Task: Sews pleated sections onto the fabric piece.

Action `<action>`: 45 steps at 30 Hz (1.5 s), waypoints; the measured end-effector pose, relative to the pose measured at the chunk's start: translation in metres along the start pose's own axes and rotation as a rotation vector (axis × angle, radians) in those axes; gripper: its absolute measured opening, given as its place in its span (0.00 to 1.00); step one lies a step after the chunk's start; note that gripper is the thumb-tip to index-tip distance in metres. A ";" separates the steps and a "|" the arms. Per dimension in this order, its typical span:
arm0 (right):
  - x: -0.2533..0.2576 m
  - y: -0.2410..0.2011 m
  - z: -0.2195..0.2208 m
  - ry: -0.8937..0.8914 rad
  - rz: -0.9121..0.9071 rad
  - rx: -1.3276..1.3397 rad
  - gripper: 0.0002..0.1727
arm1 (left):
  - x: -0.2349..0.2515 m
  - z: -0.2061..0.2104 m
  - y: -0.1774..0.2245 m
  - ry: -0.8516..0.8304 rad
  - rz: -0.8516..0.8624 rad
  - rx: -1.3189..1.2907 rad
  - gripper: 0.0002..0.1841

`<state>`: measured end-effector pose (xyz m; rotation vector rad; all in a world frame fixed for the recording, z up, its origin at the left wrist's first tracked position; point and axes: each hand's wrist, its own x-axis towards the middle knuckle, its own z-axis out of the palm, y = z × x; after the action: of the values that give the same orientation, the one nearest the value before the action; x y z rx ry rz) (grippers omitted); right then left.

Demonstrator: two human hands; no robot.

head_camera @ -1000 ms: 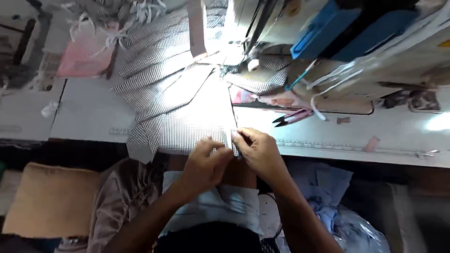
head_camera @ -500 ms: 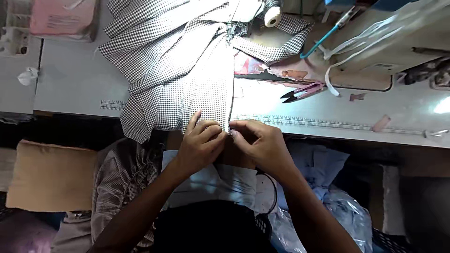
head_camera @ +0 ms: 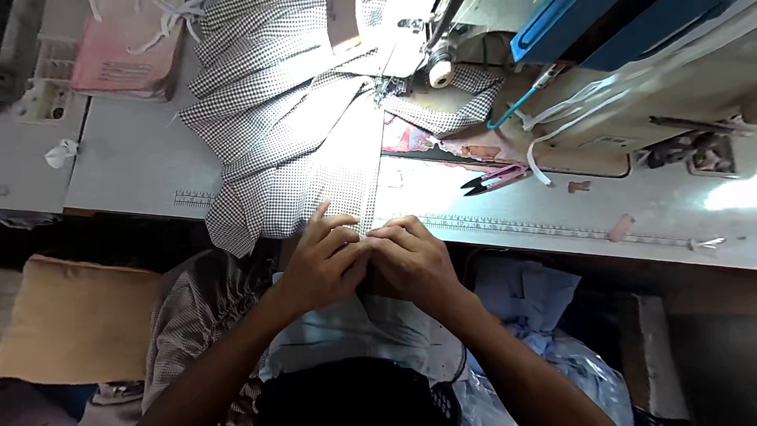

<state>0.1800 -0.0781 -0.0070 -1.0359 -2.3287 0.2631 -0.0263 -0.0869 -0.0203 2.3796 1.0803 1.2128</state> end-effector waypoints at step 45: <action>0.126 0.104 0.001 0.067 0.215 0.010 0.06 | 0.172 -0.006 -0.173 -0.367 0.187 -0.017 0.15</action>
<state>0.1765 0.0849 0.0042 -1.2717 -2.1558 0.3174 -0.0533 0.1551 -0.0060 2.5980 0.7437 0.7826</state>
